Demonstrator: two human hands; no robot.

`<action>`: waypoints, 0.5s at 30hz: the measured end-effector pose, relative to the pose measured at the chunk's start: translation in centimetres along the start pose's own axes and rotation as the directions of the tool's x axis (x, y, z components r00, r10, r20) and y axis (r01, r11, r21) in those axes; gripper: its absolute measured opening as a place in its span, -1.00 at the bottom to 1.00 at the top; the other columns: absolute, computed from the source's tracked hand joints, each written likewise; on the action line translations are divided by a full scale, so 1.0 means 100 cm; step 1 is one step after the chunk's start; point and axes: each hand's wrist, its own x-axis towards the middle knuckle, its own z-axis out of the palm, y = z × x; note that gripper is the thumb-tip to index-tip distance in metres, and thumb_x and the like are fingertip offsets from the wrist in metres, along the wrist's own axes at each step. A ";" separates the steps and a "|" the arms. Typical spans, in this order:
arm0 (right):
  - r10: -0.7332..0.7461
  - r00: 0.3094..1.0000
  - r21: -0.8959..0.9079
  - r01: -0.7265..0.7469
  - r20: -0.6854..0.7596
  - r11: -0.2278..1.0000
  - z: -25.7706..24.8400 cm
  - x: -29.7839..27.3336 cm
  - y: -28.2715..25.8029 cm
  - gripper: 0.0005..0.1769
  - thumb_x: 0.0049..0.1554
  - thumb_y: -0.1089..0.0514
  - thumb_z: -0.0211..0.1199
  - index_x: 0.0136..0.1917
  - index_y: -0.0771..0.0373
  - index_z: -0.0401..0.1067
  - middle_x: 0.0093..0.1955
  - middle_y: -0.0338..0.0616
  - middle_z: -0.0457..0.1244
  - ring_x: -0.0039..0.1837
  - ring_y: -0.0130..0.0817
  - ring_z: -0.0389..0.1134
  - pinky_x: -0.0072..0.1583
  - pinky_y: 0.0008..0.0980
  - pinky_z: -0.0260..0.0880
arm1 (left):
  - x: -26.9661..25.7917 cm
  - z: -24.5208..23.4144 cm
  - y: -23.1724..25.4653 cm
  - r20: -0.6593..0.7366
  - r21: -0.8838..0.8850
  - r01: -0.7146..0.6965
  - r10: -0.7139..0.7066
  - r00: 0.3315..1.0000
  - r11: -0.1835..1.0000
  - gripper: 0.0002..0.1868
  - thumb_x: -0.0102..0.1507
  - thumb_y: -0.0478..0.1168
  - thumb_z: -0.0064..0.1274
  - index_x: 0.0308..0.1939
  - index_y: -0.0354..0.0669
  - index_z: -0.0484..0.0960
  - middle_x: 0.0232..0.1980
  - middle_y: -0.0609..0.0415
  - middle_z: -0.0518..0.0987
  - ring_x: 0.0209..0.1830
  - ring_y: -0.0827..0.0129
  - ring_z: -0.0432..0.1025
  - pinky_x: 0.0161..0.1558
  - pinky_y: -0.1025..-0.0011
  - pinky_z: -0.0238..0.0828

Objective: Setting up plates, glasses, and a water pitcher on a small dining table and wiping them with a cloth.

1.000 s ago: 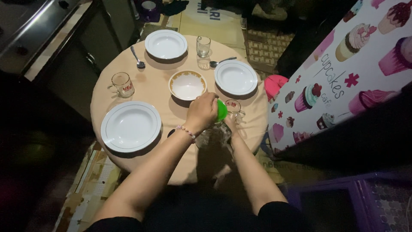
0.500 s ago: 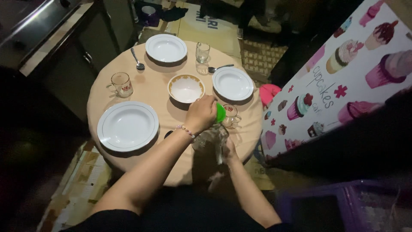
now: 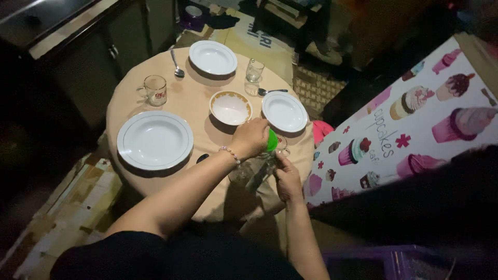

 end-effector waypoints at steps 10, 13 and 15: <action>-0.055 0.994 0.094 0.045 0.099 0.995 0.019 0.031 -0.030 -0.51 0.26 0.32 0.10 0.45 0.41 0.31 0.34 -0.02 0.30 0.28 -0.29 0.34 0.30 -0.31 0.33 | 0.002 0.000 0.001 -0.061 -0.015 -0.034 0.033 0.998 0.999 -0.71 0.28 -0.14 -0.16 -0.16 -0.25 0.60 -0.15 -0.27 0.60 -0.14 -0.21 0.50 -0.04 -0.08 0.39; -0.018 0.992 0.180 -0.005 0.126 0.984 0.017 0.047 -0.016 -0.52 0.29 0.24 0.09 0.46 0.36 0.32 0.30 -0.01 0.31 0.22 -0.28 0.37 0.24 -0.29 0.38 | 0.001 0.005 -0.002 -0.067 -0.021 -0.048 0.046 0.997 0.999 -0.71 0.29 -0.13 -0.15 -0.17 -0.25 0.59 -0.16 -0.26 0.59 -0.15 -0.21 0.50 -0.05 -0.08 0.40; -0.061 0.978 0.275 0.004 0.199 0.961 0.003 0.069 0.010 -0.51 0.28 0.22 0.08 0.46 0.33 0.31 0.31 -0.07 0.31 0.23 -0.30 0.39 0.25 -0.32 0.40 | 0.002 0.010 -0.005 -0.084 -0.010 -0.067 0.065 0.994 0.998 -0.71 0.31 -0.11 -0.15 -0.18 -0.25 0.59 -0.16 -0.25 0.60 -0.14 -0.20 0.51 -0.04 -0.07 0.41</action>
